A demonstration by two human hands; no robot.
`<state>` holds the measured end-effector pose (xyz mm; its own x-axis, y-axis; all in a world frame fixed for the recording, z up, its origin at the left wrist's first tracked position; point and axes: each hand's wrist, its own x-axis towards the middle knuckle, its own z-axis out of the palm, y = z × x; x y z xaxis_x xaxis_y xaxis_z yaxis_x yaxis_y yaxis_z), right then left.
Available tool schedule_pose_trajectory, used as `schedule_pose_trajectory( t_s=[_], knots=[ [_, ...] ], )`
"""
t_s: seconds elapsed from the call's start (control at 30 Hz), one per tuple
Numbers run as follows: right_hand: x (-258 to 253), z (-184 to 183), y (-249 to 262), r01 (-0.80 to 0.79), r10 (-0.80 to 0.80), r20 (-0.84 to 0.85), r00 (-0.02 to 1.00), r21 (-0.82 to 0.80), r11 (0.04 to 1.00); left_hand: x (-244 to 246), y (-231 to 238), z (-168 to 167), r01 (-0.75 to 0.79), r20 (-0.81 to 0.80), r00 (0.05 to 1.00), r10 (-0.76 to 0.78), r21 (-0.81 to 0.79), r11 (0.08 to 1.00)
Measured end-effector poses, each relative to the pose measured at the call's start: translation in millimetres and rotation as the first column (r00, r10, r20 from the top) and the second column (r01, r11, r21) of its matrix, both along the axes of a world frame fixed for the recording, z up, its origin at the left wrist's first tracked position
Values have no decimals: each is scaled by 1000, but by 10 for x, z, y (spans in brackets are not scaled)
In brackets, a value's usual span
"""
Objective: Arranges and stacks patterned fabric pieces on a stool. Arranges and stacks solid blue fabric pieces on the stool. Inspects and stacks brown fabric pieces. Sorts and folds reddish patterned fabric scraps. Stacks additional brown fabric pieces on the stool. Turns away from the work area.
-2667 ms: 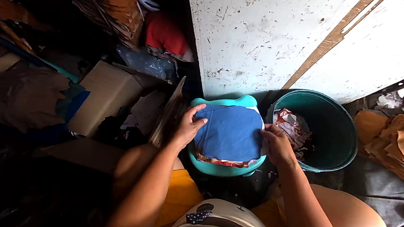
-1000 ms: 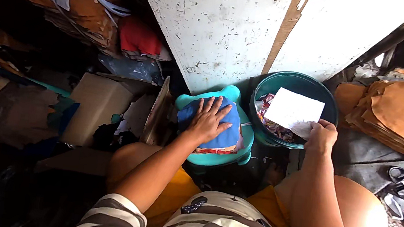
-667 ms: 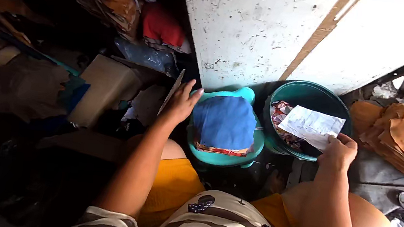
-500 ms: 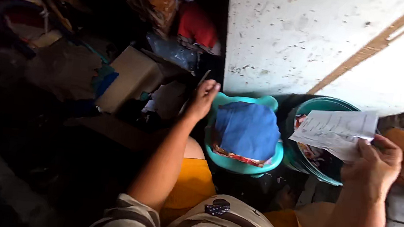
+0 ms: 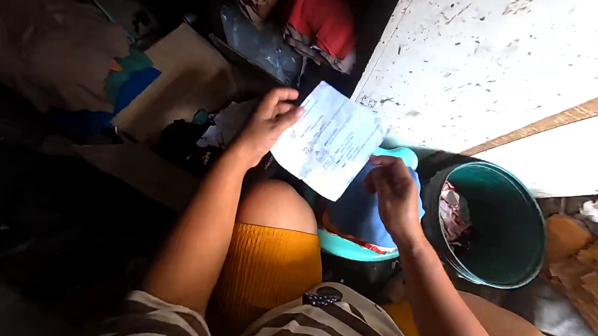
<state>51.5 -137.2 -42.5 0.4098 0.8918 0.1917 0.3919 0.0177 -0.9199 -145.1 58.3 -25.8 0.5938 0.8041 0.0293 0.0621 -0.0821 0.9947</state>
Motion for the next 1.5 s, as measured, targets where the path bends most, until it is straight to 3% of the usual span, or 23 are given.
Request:
schedule_pose_trajectory(
  t_s=[0.07,0.17,0.27,0.33,0.4,0.5,0.57,0.7,0.8,0.87,0.97,1.07,1.17,1.33,1.5],
  knots=[
    [-70,-112,65,-64,70,78,994,-77,995,-122,-34,-304,49,-81,995,-61,-145,988],
    [-139,-129,119,-32,48,473,880,-41,999,-222,-56,-659,119,-38,991,-128,-183,976],
    [-35,-168,39,106,4,772,636,-92,990,-371,92,-709,-111,10,993,114,-177,978],
    [34,-327,-24,209,86,830,551,-237,949,-522,276,-787,-315,-1,947,321,-183,931],
    [53,-525,-66,264,108,859,501,-270,926,-674,443,-910,-456,-95,890,446,-160,875],
    [44,-661,-72,294,49,887,459,-205,934,-782,505,-914,-553,-247,817,521,-80,830],
    [83,-692,-31,304,30,873,486,-202,931,-739,478,-815,-569,-224,802,553,-9,822],
    [147,-696,17,321,40,840,541,-250,913,-418,377,-481,-422,-168,881,442,146,895],
    [145,-624,29,318,80,809,582,-317,893,-26,169,-135,-140,-261,940,221,296,945],
    [140,-587,28,303,103,795,598,-344,889,237,-70,59,52,-344,935,85,372,927],
    [165,-492,3,221,132,728,672,-368,903,593,-521,168,219,-371,928,-33,472,854],
    [282,-320,-149,120,33,571,820,-229,966,879,-955,14,298,-335,935,-118,561,772],
    [349,-288,-350,206,-104,641,760,-86,975,1056,-1244,-272,412,-455,881,-131,600,685],
    [366,-694,-490,275,-100,714,693,-134,952,1100,-1322,-694,520,-616,787,-3,661,541],
    [489,-877,-383,265,-100,651,752,-160,951,1212,-1264,-904,484,-596,803,16,667,567]
  ],
)
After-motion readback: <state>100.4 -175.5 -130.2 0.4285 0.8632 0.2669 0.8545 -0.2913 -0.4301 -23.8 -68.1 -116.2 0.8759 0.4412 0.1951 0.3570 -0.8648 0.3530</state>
